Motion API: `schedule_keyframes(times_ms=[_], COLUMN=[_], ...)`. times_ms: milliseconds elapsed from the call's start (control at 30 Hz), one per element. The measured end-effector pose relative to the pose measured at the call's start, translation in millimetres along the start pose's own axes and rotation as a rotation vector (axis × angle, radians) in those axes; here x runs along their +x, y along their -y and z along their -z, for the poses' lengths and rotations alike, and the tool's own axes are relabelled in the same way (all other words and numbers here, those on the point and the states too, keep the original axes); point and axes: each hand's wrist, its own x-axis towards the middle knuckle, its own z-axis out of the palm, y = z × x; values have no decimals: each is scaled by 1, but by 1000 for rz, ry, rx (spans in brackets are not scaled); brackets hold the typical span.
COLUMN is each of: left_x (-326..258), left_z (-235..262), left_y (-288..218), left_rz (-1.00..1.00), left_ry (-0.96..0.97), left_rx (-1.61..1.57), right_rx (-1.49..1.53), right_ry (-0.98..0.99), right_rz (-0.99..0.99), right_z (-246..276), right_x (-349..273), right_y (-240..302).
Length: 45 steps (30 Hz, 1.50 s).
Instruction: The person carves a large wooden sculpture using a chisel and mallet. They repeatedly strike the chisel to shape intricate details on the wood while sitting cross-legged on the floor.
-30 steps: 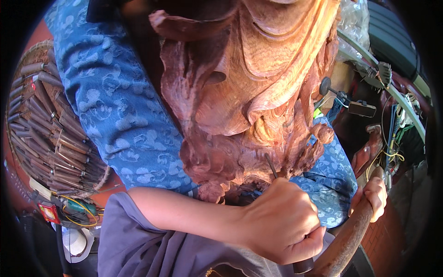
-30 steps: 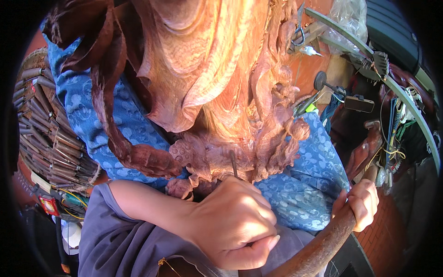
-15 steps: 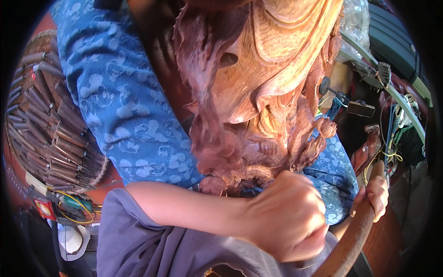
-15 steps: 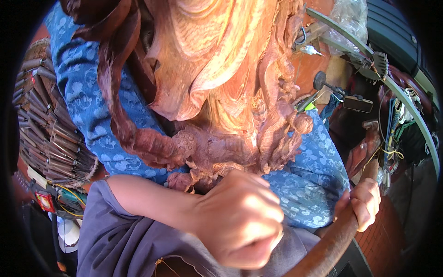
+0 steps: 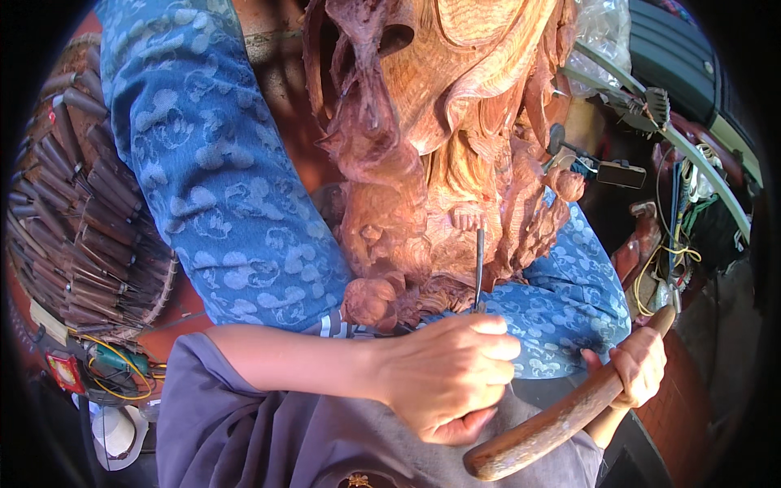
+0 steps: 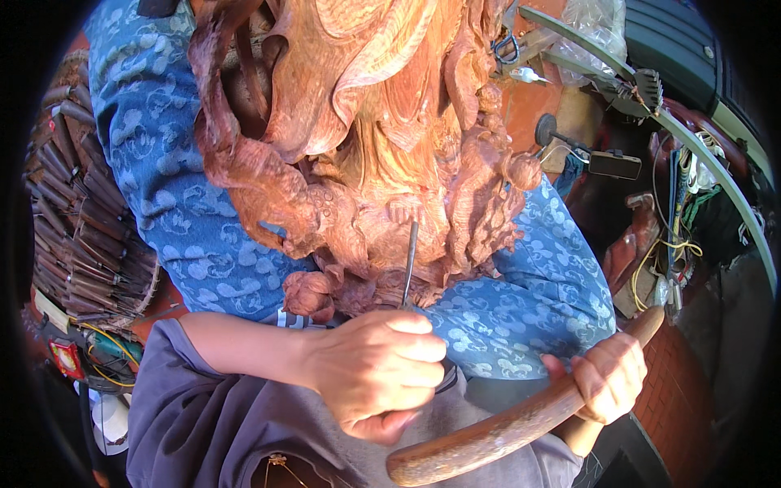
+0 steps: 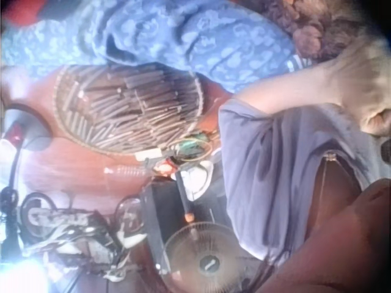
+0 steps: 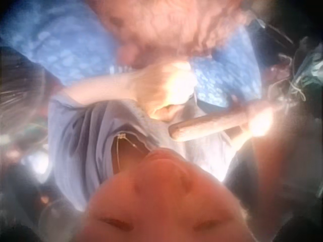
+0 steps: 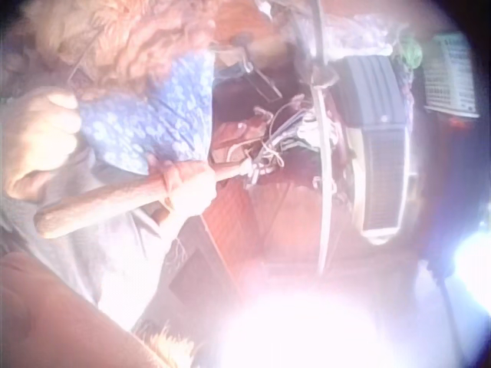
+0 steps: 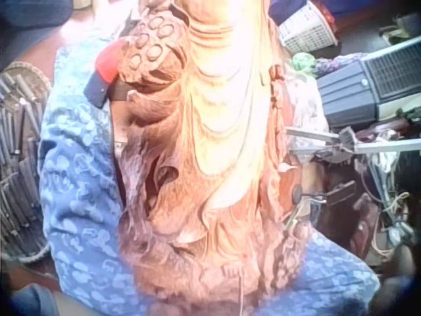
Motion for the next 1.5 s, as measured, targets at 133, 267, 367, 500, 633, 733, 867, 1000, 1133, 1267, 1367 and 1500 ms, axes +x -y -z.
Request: schedule_keyframes(times_ms=[133,267,367,500,633,733,867,1000,1133,1267,1367,1500], left_x=[-3,-5,-6,-6,-8,-7,-1,1,3,7,11,14], left_z=[0,2,3,1,-6,-4,3,3,3,6,6,11], left_y=[2,3,3,3,9,7,2,2,0,-5,-7,-9], left_rz=[34,36,29,20,-15,-30,-47,-24,2,15,38,71], left_ry=[25,29,7,-56,-142,-170,-206,-241,-246,-299,-325,-334], left_rx=[50,19,17,8,21,12,-44,-33,-33,-44,-93,-113], right_rx=[-9,-8,-27,-55,-235,-164,-235,-161,-220,-133,-143,-159], right_ry=[-14,0,35,108,161,165,177,169,201,136,127,115], right_rz=[-13,4,50,143,152,165,154,131,75,125,103,65], right_z=[0,0,-1,9,13,22,29,27,30,33,35,40], right_x=[-4,-2,0,16,8,9,15,13,17,19,18,19], right_y=[9,16,20,26,26,32,42,39,41,34,36,30])
